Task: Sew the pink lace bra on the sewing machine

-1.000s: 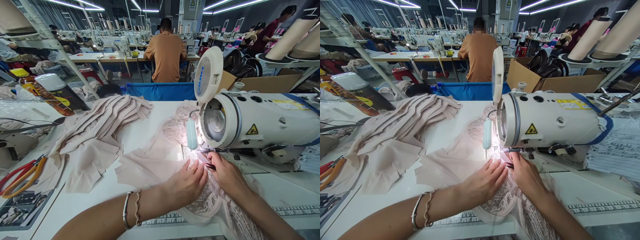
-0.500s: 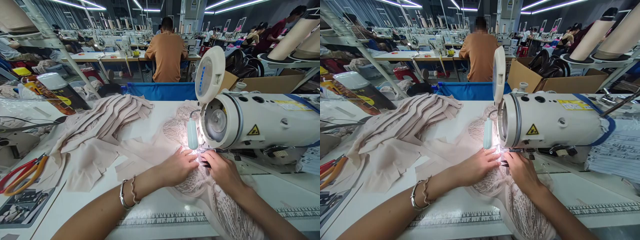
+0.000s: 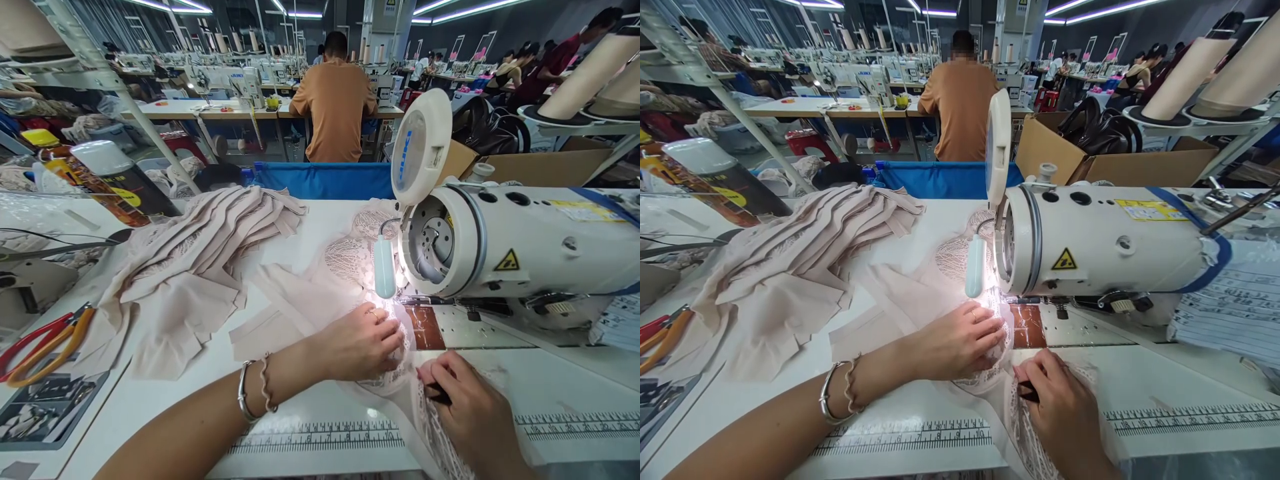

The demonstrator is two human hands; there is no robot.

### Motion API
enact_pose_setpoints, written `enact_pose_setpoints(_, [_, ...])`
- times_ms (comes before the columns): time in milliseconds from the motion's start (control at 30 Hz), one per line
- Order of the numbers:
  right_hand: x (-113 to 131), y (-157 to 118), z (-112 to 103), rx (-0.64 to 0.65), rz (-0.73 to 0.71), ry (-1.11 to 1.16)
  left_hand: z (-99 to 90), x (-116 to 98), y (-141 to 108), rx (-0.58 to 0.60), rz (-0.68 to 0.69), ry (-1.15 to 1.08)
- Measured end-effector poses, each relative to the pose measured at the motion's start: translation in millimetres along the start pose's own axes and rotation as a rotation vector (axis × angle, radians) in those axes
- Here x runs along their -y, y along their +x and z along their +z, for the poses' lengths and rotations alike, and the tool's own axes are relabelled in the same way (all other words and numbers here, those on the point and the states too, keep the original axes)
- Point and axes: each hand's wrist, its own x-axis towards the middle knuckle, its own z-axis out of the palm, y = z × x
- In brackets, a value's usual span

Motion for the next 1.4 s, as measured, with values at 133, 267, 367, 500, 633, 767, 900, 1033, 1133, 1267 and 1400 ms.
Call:
enact_pose_setpoints(133, [-24,10,3,-0.025,-0.164,0.020,1.1,-1,0,0.000,0.021,-0.007])
enact_pose_setpoints(267, [-47,38,-2,0.026,-0.162,0.067,5.5,-2,1,-0.009,0.033,-0.020])
enact_pose_setpoints(367, [-53,53,-4,0.214,-0.177,0.096,5.5,0,2,-0.016,0.028,-0.057])
enact_pose_setpoints(500, [-53,63,0,0.312,-0.161,0.012,3.0,3,2,-0.019,0.003,-0.080])
enact_pose_setpoints(633, [-52,68,6,0.333,-0.141,-0.033,0.8,4,2,-0.003,-0.028,-0.058])
enact_pose_setpoints(767, [-56,70,11,0.297,-0.147,-0.057,-2.2,6,3,0.021,-0.060,-0.040])
enact_pose_setpoints(900, [-63,67,18,0.243,-0.185,-0.004,-4.8,8,2,0.033,-0.063,-0.055])
enact_pose_setpoints(1033, [-63,71,16,0.267,-0.174,-0.007,-5.5,9,2,0.025,-0.076,-0.037])
enact_pose_setpoints(1133, [-60,76,8,0.296,-0.171,0.035,-4.7,8,2,0.023,-0.081,-0.047])
enact_pose_setpoints(1267, [-61,81,1,0.368,-0.216,0.112,-2.4,9,0,0.018,-0.105,-0.057])
enact_pose_setpoints(1400, [-68,80,5,0.374,-0.222,0.108,-0.6,10,-1,0.023,-0.127,-0.054])
